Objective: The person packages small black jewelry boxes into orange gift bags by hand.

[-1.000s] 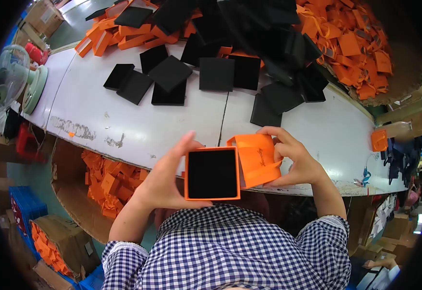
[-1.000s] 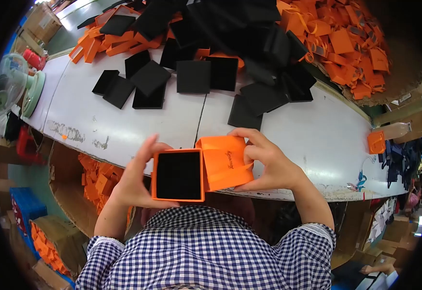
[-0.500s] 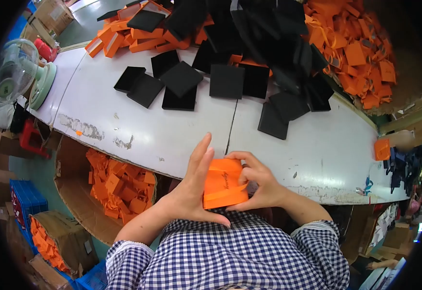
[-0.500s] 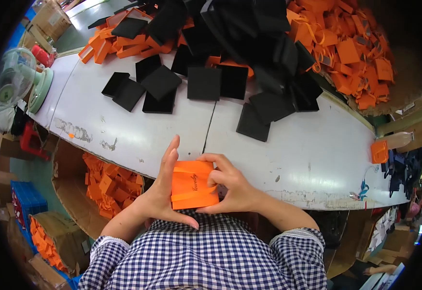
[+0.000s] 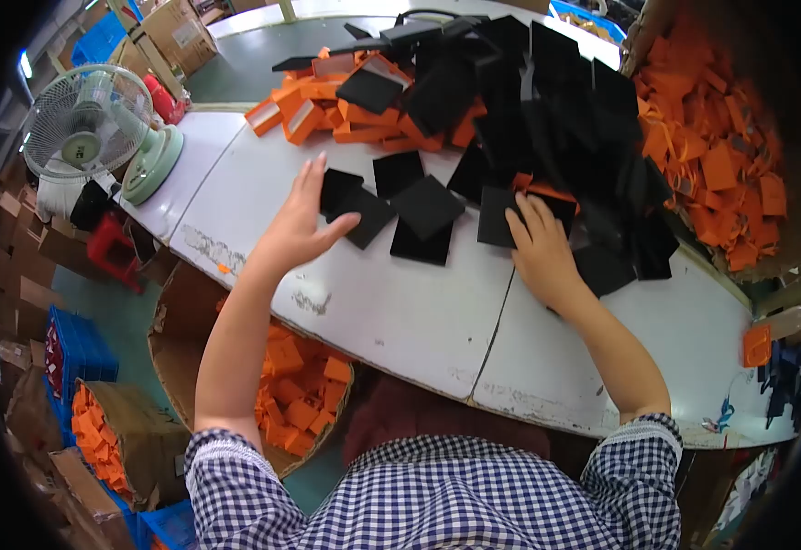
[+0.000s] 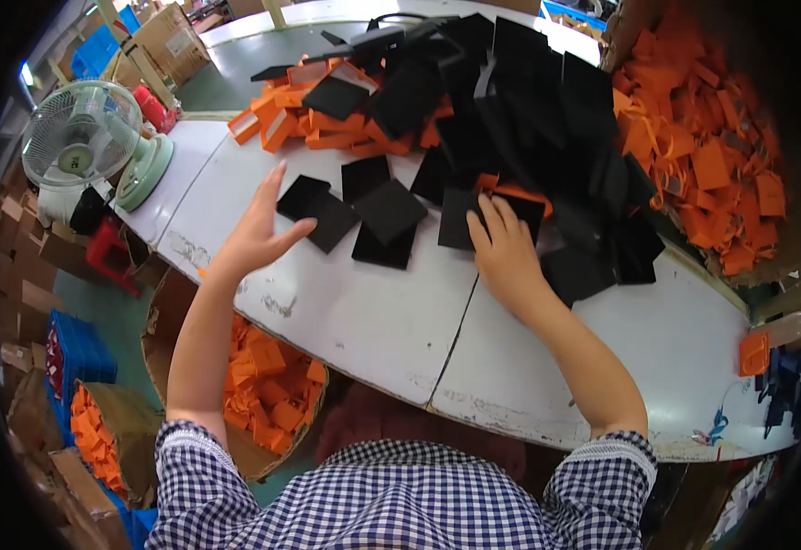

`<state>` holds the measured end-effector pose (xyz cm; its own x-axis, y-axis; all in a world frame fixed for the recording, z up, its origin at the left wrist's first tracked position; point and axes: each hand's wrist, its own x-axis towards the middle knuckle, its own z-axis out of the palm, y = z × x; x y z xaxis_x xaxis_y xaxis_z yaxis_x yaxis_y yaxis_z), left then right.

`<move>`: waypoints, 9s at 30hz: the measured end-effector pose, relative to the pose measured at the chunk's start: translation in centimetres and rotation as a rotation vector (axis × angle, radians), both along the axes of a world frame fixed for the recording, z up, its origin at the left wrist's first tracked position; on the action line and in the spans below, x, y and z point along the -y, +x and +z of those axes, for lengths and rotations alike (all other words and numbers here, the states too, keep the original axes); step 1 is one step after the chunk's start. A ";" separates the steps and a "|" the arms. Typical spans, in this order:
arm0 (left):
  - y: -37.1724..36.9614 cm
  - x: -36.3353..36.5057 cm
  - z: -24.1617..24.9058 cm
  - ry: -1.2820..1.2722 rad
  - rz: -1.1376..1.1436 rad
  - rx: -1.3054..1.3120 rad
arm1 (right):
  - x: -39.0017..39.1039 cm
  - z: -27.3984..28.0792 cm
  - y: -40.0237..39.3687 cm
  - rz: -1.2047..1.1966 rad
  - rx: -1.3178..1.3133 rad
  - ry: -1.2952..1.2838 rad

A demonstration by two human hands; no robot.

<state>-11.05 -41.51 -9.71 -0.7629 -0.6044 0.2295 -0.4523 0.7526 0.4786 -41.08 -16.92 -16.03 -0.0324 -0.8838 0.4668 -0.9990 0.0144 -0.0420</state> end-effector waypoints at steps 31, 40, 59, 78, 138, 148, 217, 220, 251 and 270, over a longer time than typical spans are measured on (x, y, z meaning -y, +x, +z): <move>-3.4 -17.0 -6.2 0.402 -0.531 -0.291 | -6.6 5.4 2.9 0.098 1.323 0.527; -3.8 -19.1 -6.7 0.054 -0.555 -0.015 | -10.0 -0.6 7.6 0.193 0.476 0.048; -11.1 -16.6 5.0 -0.192 -0.515 -0.016 | -40.0 -0.9 -31.6 -1.123 0.705 -0.636; -61.8 -0.1 17.7 0.414 -0.349 -0.143 | -40.3 3.2 -40.6 -1.198 0.465 -0.638; -11.1 -1.8 -10.7 -0.132 0.070 -0.234 | -12.6 8.1 -2.5 -0.146 0.074 0.239; -15.1 -6.0 -8.4 -0.198 -0.213 -0.498 | -26.0 -0.5 2.5 -0.699 0.333 0.229; -0.4 -17.7 -3.2 -0.251 -0.365 0.080 | -13.2 2.9 5.5 -0.294 0.287 0.278; 0.1 -16.7 -5.4 -0.049 -0.423 -0.065 | -12.2 1.6 5.4 -0.362 0.264 0.314; -0.1 -18.5 -0.6 0.433 -0.693 -0.126 | -19.2 6.6 5.3 0.221 0.975 0.370; 13.2 -11.5 3.5 0.120 -0.125 0.225 | -10.3 4.3 1.7 -0.142 0.310 0.078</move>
